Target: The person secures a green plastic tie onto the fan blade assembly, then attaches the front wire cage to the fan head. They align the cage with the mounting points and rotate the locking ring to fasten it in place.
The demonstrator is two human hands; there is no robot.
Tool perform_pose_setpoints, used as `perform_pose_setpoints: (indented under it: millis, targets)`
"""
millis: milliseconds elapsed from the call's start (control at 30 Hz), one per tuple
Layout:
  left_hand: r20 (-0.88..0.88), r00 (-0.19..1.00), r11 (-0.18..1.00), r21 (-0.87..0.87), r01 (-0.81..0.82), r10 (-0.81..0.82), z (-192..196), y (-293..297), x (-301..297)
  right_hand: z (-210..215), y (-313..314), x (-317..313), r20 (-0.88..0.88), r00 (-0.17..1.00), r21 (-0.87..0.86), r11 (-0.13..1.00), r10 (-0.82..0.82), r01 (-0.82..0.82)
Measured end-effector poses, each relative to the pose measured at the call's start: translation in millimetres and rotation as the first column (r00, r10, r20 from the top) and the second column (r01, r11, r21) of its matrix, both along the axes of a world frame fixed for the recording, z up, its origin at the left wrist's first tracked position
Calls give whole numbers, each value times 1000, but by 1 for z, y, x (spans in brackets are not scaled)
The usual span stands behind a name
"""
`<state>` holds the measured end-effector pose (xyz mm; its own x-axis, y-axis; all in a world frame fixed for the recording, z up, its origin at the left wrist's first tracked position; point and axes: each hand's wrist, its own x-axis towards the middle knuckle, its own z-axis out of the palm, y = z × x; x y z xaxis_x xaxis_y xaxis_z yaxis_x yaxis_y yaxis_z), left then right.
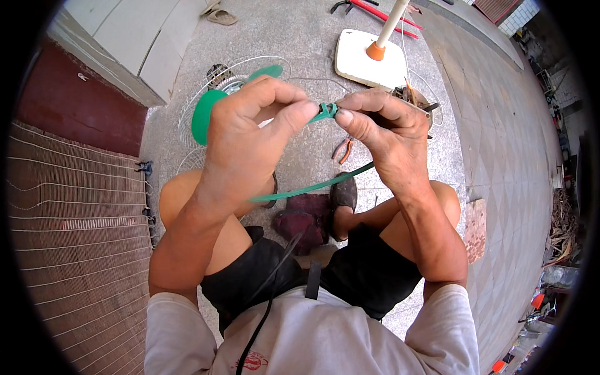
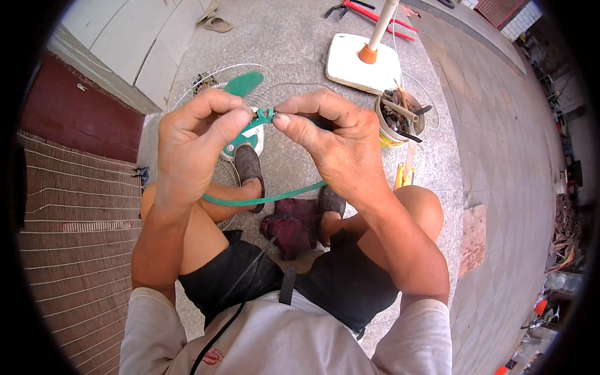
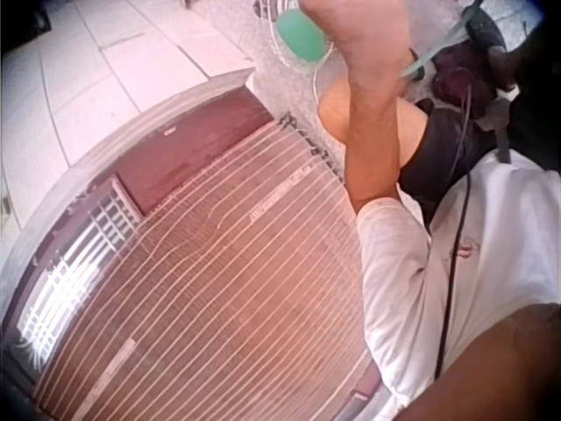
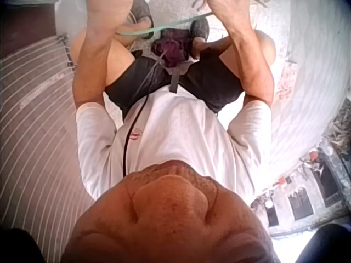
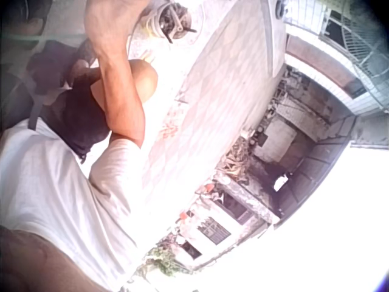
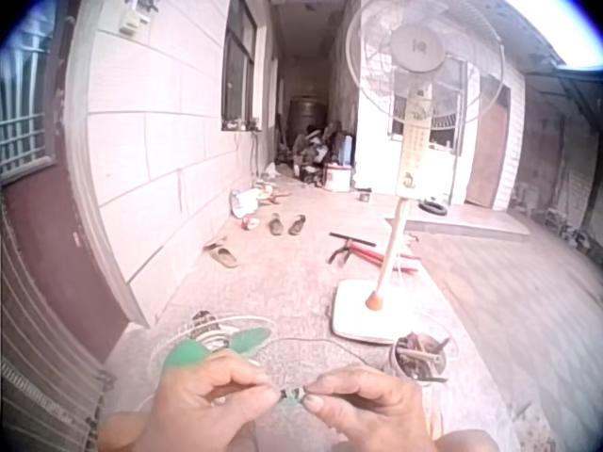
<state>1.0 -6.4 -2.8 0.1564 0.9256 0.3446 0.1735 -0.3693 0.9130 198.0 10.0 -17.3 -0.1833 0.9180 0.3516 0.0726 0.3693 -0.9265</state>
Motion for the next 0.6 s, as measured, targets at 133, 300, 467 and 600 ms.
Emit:
perform_pose_setpoints:
  millis: [133,300,467,600]
  targets:
    - [-64,998,986,168,-7,18,-2,2,0,0,0,-1,-19,1000,1,1000,12,-12]
    - [19,999,998,58,-33,32,0,0,2,-2,1,0,-23,1000,-10,1000,12,-12]
    - [-108,994,982,191,-9,30,-1,2,-1,-2,1,-1,-23,1000,8,1000,13,-13]
    - [-5,999,996,67,-51,51,1,-2,6,-2,1,0,-12,1000,-14,1000,8,-8]
